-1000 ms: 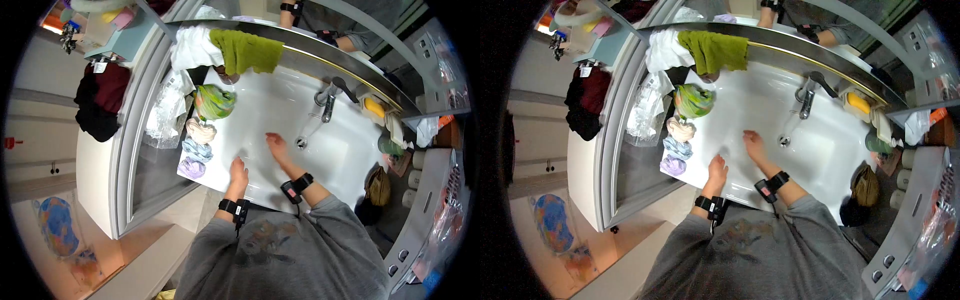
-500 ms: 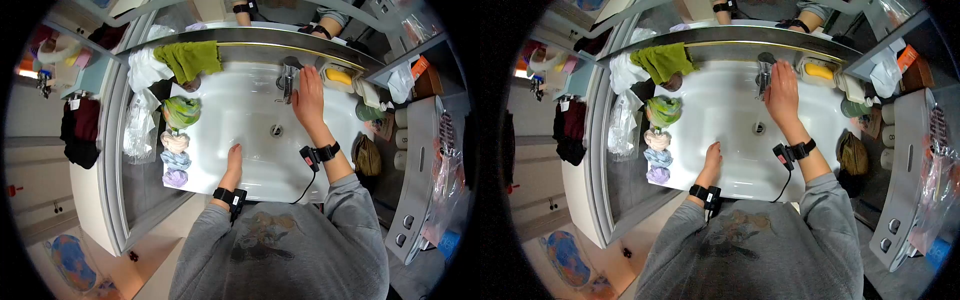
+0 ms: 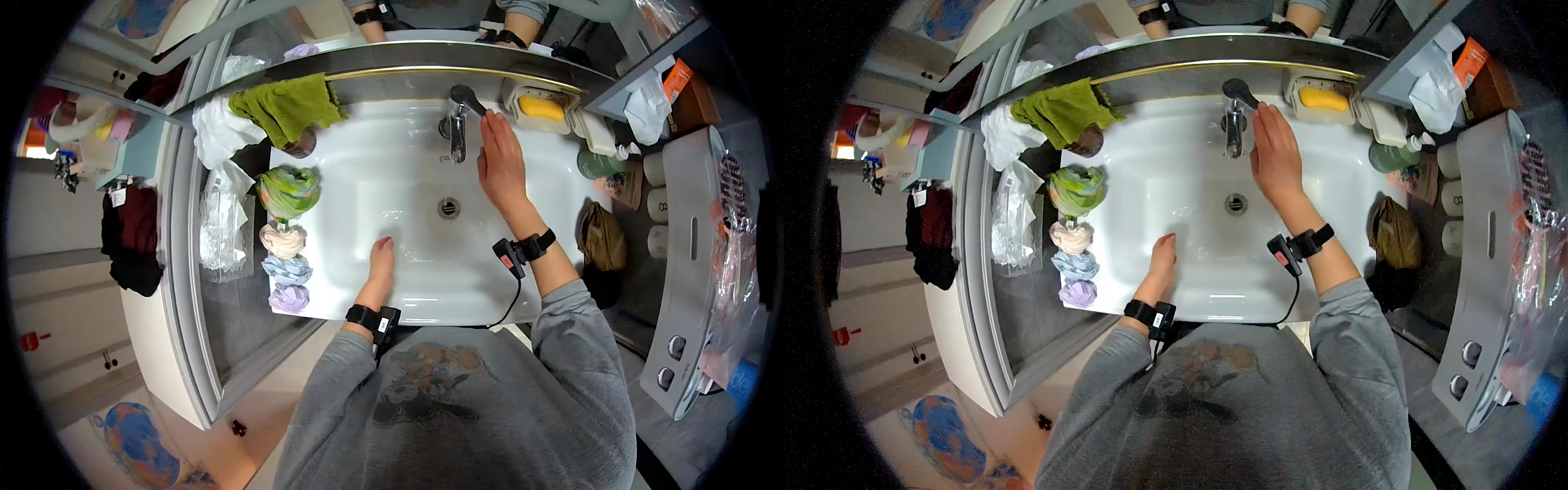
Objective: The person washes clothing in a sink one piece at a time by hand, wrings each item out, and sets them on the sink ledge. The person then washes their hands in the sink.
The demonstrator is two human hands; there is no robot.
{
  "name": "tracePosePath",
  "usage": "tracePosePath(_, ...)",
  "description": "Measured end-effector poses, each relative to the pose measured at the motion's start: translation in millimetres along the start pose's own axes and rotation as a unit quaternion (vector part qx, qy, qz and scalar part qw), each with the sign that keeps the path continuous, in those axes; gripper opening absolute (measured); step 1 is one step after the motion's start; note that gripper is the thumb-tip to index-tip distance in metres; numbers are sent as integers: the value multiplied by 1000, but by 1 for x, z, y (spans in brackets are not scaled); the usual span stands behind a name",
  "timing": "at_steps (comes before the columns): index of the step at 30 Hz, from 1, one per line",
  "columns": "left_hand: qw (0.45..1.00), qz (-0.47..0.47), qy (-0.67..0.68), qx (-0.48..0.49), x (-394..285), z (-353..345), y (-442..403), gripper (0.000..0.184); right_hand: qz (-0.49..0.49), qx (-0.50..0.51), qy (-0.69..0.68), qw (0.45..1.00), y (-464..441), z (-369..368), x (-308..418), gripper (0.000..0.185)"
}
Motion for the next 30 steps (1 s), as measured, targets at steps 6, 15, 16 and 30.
tracePosePath(6,984,-121,-131,-13,25,23,-35,36,-51,23,-75,996,21,17,-10,45)
tracePosePath(15,866,-219,-450,12,42,33,-85,51,-329,344,38,878,199,-20,-156,40)
tracePosePath(16,867,-216,-450,14,37,26,-81,51,-283,313,82,903,206,-18,-158,43)
tracePosePath(30,864,-282,-332,252,21,-70,-43,53,-343,400,-138,839,193,-70,-93,45)
Point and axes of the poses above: each hand's wrist, its own y-axis away from the middle knuckle, its own z-axis out of the back of the hand, x = y × z, the point moved 1 cm from there along -y, towards the middle knuckle, and after that the axes turned 10 degrees about -z, right-handed, at the moved point
